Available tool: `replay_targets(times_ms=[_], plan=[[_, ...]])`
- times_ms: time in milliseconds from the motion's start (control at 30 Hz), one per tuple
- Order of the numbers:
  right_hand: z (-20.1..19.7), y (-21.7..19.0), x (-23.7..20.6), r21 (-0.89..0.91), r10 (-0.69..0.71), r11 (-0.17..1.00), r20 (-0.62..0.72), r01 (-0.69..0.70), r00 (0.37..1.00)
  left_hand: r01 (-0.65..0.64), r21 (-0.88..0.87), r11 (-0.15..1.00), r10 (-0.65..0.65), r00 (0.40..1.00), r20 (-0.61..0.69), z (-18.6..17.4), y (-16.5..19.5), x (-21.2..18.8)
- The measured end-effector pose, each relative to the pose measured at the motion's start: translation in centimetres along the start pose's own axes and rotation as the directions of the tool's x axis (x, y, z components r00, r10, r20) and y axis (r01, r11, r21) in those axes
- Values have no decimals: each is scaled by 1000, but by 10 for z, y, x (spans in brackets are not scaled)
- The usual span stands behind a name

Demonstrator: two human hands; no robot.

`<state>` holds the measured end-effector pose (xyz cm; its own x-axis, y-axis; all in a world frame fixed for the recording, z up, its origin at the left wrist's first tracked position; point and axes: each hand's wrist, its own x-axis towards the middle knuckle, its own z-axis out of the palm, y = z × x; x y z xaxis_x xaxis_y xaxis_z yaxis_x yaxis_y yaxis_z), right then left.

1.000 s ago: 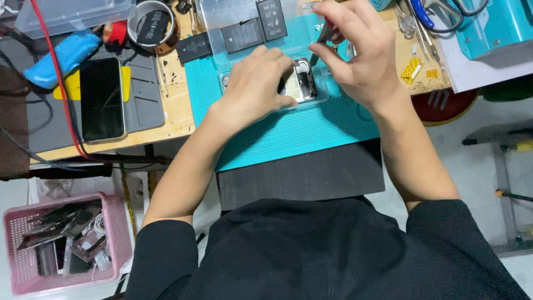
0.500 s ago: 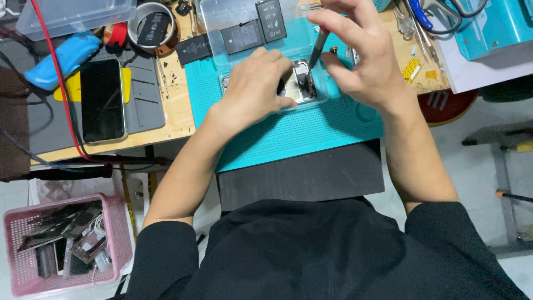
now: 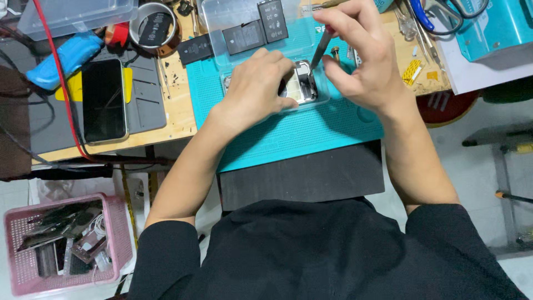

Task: The person repairs a smartphone at a workbench. They work on the opened phone with a screwdriver and tweezers, lift the display assembly, handle the phone frame and a clear plastic case, then continue unscrewing and adjusting internal components on the mat.

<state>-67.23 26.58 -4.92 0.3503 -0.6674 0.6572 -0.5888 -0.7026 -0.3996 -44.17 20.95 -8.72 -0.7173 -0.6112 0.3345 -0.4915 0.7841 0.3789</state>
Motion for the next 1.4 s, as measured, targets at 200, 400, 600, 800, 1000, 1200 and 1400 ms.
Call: replay_targets(times_ms=[200, 400, 600, 800, 1000, 1200, 1400], plan=[[1, -1, 0, 4, 20, 1000, -21, -20, 1000, 3, 1, 1000, -3, 1000, 1, 0, -1, 0], [3, -1, -1, -59, 49, 997, -34, -51, 998, 0, -5, 1000, 0, 1000, -6, -1, 0, -1], [2, 2, -3, -56, 46, 997, -43, -48, 998, -14, -1, 1000, 14, 1000, -11, -3, 1, 0], [10, 8, -10, -22, 73, 997, -63, -74, 995, 0, -10, 1000, 0, 1000, 1, -3, 2, 1], [15, 14, -10, 47, 49, 998, -31, -48, 998, -8, -8, 1000, 8, 1000, -11, -2, -2, 3], [16, 14, -7, 77, 111, 991, -20, -109, 994, -11, -13, 1000, 11, 1000, -15, -2, -4, 3], [17, 14, -8, 19, 171, 985, -28, -171, 985, -14, -5, 1000, 14, 1000, -20, -1, -4, 3]])
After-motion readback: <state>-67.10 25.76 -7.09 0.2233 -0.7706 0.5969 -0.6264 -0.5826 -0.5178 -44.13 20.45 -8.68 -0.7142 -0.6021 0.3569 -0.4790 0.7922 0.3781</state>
